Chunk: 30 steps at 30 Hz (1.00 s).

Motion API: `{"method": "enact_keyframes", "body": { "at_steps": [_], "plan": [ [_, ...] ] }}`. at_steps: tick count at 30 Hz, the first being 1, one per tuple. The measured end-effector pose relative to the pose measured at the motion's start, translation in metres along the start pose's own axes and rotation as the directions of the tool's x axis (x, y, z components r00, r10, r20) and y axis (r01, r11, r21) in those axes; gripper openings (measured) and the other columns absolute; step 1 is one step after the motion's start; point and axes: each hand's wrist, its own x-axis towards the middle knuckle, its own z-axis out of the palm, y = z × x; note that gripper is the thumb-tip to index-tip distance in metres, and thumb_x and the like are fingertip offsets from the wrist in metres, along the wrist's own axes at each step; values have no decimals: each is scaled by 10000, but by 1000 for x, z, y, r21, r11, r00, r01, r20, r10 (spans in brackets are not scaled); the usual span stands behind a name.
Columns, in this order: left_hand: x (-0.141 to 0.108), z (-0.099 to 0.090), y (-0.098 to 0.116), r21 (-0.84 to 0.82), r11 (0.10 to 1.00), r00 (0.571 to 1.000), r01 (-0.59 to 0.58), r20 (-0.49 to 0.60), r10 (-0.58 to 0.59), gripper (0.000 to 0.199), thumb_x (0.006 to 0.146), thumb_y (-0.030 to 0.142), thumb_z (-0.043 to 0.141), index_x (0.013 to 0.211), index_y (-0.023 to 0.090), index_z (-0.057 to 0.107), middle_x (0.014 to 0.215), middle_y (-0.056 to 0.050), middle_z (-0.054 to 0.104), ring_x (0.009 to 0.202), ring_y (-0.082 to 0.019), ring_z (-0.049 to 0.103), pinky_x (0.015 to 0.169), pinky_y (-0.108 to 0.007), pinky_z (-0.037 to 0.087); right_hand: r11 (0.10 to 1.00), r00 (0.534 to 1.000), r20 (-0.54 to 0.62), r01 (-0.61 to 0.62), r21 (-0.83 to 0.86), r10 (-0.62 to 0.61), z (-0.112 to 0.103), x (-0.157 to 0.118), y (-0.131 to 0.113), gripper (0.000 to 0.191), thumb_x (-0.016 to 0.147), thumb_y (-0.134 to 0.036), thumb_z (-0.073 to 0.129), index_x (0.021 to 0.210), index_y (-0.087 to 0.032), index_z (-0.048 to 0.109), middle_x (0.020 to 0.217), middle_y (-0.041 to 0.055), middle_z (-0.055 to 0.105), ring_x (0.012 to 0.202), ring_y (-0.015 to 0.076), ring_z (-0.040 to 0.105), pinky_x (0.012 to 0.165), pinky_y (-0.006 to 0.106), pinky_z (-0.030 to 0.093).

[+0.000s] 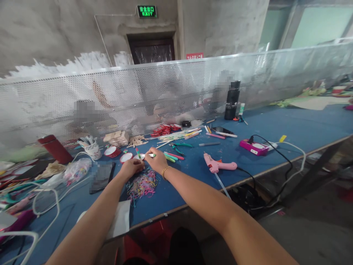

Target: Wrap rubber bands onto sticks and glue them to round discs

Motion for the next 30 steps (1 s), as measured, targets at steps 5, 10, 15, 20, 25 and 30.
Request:
{"method": "enact_keyframes", "body": {
  "at_steps": [5, 10, 15, 20, 25, 30],
  "plan": [
    [-1, 1, 3, -15, 1000, 1000, 9, 5, -9, 183, 660, 324, 652, 630, 146, 624, 533, 0, 583, 478, -86, 488, 473, -193, 355, 1000, 999, 38, 20, 12, -20, 0, -1, 0, 122, 799, -260, 478, 706, -219, 545, 730, -21, 637, 709, 146, 561, 684, 243, 416],
    [-4, 1, 8, -9, 1000, 1000, 27, -12, -27, 177, 666, 315, 655, 616, 150, 617, 529, 1, 584, 469, -82, 488, 466, -189, 353, 1000, 1000, 18, 23, 12, -23, 1, -1, 2, 129, 804, -260, 472, 711, -218, 551, 746, -15, 639, 736, 149, 564, 698, 242, 413],
    [-6, 1, 10, 8, 999, 999, 40, -21, -39, 174, 670, 316, 658, 620, 153, 621, 530, 1, 588, 471, -83, 492, 472, -190, 363, 1000, 999, 36, 9, -2, -9, 1, -2, 1, 126, 802, -266, 475, 721, -219, 560, 738, -19, 634, 715, 145, 559, 685, 240, 412],
    [-3, 1, 4, 61, 998, 1000, 5, -16, -4, 208, 674, 360, 650, 638, 156, 640, 559, -10, 612, 495, -92, 514, 480, -192, 371, 1000, 1000, 30, 1, 5, -1, -1, -2, -2, 131, 798, -268, 479, 709, -215, 558, 746, -17, 637, 739, 145, 563, 709, 242, 412],
    [1, 1, -2, 46, 999, 1000, 3, -3, -3, 198, 666, 351, 647, 649, 154, 643, 592, -19, 631, 505, -96, 523, 485, -197, 377, 1000, 999, 34, -12, -5, 13, -1, -2, -3, 128, 791, -266, 487, 697, -216, 556, 738, -16, 634, 729, 146, 558, 702, 245, 409],
    [1, 1, -3, 20, 1000, 1000, 20, -10, -19, 198, 653, 353, 657, 673, 156, 653, 594, -20, 631, 512, -104, 532, 495, -205, 387, 1000, 999, 34, -19, 9, 19, -1, -2, -3, 128, 791, -271, 484, 702, -215, 558, 748, -12, 637, 755, 154, 559, 722, 255, 414]
  ]
}}
